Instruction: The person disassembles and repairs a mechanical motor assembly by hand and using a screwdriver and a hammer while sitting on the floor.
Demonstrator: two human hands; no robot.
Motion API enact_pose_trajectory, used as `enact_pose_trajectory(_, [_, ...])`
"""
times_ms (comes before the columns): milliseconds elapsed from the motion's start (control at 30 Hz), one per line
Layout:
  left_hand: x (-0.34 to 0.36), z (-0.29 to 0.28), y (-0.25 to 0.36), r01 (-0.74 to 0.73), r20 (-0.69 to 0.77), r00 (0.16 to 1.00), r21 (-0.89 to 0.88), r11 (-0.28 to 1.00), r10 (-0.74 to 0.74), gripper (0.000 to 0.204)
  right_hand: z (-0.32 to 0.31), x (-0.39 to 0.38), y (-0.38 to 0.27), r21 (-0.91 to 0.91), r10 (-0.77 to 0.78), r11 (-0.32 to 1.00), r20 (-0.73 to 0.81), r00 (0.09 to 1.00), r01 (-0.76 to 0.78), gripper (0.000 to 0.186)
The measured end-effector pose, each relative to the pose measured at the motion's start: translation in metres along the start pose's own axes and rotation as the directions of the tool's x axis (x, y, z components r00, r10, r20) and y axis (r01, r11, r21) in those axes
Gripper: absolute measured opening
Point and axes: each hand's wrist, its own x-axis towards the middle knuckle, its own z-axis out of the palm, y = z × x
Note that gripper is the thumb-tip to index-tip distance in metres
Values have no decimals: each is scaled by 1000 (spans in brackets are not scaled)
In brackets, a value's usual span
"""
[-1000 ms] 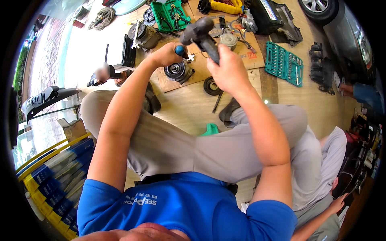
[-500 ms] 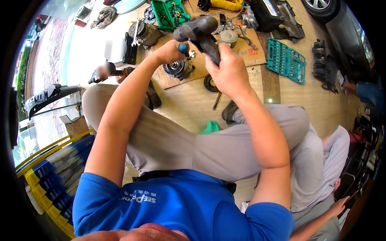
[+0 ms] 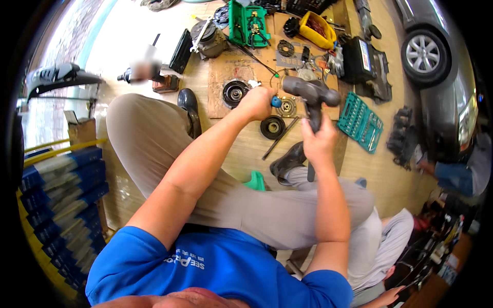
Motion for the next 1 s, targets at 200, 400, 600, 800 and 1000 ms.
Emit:
enact_pose_trajectory(200, [-1, -1, -3, 8, -142, 989, -181, 984, -34, 15, 2, 2, -22, 244, 123, 963, 1, 992, -119, 13])
enact_pose_trajectory(400, [0, -11, -10, 10, -271, 952, -439, 898, -143, 23, 6, -4, -44, 239, 89, 969, -101, 991, -63, 17])
enact_pose_trajectory(600, [13, -1, -23, -109, -401, 910, -472, 875, -102, 19, 29, -5, -34, -45, -102, 994, -35, 994, 101, 15])
enact_pose_trajectory(800, [12, -7, -32, -115, -368, 927, -461, 880, -72, 21, 37, 3, -44, -111, 7, 994, -57, 998, -13, 20])
enact_pose_trajectory(1000, [12, -9, -35, -141, -385, 919, -522, 841, -85, 19, 25, 3, -49, 15, -135, 990, -172, 976, 140, 27])
